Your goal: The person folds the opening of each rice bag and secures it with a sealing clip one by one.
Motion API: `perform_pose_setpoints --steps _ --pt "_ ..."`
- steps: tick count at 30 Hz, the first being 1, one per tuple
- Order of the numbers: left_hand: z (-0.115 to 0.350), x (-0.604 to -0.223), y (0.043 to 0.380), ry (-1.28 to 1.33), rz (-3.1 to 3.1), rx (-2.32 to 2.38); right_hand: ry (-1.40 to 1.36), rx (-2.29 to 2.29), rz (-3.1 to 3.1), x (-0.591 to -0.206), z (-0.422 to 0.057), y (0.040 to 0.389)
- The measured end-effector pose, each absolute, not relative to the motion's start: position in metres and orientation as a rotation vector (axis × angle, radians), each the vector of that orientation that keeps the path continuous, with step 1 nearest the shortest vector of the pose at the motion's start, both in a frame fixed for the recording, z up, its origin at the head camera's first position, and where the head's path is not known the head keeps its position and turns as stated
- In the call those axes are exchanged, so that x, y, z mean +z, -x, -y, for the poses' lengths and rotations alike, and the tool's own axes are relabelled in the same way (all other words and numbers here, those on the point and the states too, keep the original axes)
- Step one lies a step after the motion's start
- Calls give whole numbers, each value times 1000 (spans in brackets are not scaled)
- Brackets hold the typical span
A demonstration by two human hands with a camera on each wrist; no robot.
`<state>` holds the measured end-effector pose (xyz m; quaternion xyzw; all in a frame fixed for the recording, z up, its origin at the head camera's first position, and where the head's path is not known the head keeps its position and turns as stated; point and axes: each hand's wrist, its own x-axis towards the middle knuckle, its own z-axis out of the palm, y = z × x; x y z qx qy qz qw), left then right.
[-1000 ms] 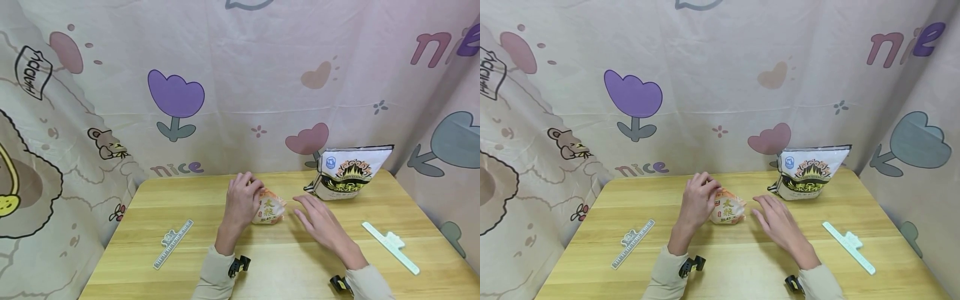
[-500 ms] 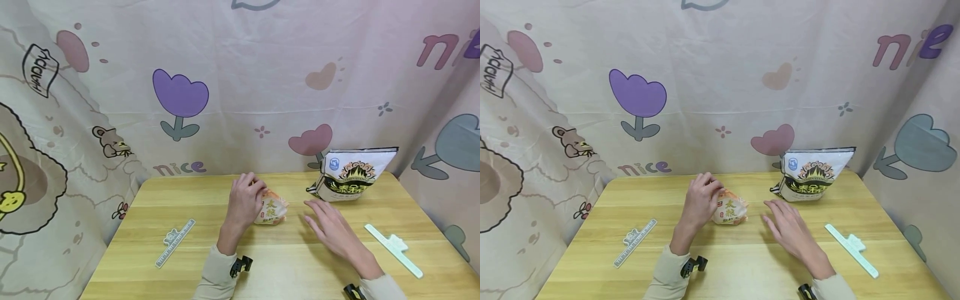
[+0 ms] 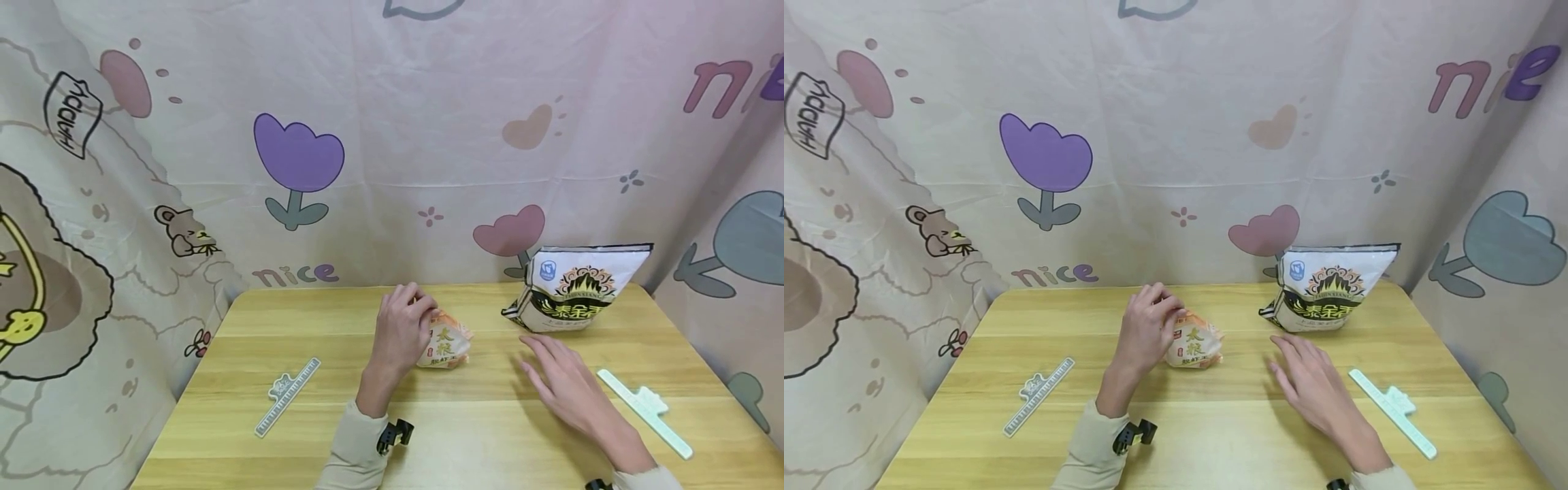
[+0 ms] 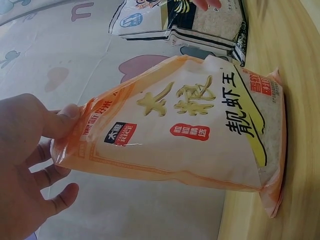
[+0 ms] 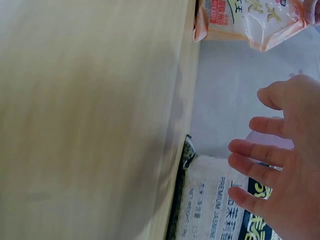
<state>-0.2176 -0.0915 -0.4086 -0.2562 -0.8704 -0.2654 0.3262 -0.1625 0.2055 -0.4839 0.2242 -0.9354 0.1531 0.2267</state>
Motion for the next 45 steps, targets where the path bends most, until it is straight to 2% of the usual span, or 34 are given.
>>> perform_pose_setpoints --steps 21,45 --pt "93 -407 217 682 2272 -707 -439 430 2651 -487 -244 141" --pt "91 -408 219 685 2260 -744 -359 392 2644 -487 -283 127"
